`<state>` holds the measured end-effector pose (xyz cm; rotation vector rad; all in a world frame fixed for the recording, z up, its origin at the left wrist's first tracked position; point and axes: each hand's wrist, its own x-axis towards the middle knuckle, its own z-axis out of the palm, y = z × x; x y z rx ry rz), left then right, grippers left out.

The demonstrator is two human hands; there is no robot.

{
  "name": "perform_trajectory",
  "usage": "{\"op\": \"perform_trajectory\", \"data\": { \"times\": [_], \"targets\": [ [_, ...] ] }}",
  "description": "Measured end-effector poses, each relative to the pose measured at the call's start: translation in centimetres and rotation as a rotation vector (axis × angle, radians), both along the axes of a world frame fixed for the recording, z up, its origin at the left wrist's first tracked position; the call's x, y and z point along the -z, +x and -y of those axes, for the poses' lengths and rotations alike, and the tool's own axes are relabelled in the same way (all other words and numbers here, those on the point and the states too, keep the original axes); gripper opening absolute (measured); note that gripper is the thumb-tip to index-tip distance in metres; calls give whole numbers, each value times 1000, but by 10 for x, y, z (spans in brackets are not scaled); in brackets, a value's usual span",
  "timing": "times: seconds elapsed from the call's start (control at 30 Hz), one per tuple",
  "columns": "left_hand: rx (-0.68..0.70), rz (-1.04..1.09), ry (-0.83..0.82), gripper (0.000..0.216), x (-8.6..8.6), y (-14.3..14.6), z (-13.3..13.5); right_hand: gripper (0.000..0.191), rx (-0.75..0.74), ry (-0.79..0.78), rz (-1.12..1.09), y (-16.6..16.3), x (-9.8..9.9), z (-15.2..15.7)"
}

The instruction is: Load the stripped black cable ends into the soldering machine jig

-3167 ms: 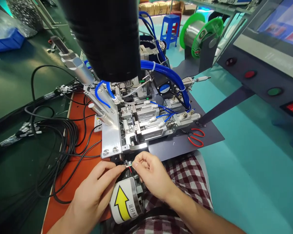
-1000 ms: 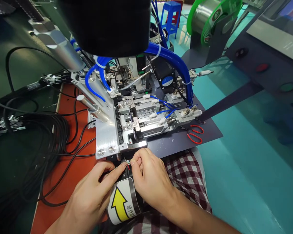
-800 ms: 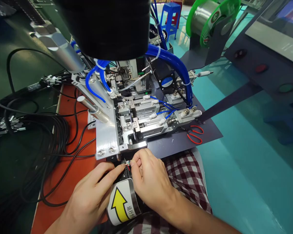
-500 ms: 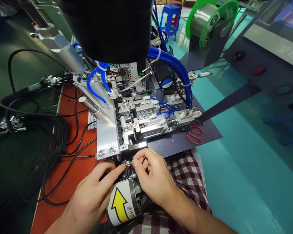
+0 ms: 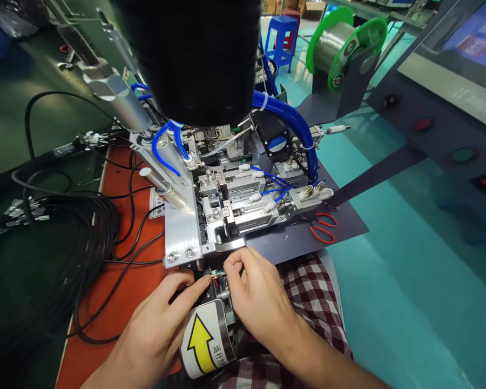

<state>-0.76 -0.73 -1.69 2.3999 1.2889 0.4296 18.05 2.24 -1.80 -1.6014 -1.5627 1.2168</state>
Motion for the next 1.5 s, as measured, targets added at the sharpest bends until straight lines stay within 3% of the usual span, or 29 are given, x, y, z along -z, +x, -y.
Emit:
{"op": "perform_trajectory", "data": {
  "times": [0.13,0.33,0.7,0.97,1.27,1.5],
  "targets": [
    [0,29,6,54,4,-1,0,13,-8,179,57,-8,-15,-2],
    [-48,47,61,53,4,2,0,14,24,92,66,-18,-12,-4],
    [-49,76,65,57,8,1,0,11,59,141,-86,-10,11,5],
    [-66,97,76,53,6,3,-3,15,85,9,-197,-13,-12,-3],
    [-68,100,45,51,6,3,-5,11,94,41,-211,-21,11,1],
    [-62,100,56,54,5,2,-3,13,78,12,-332,-14,9,6]
  ]
}}
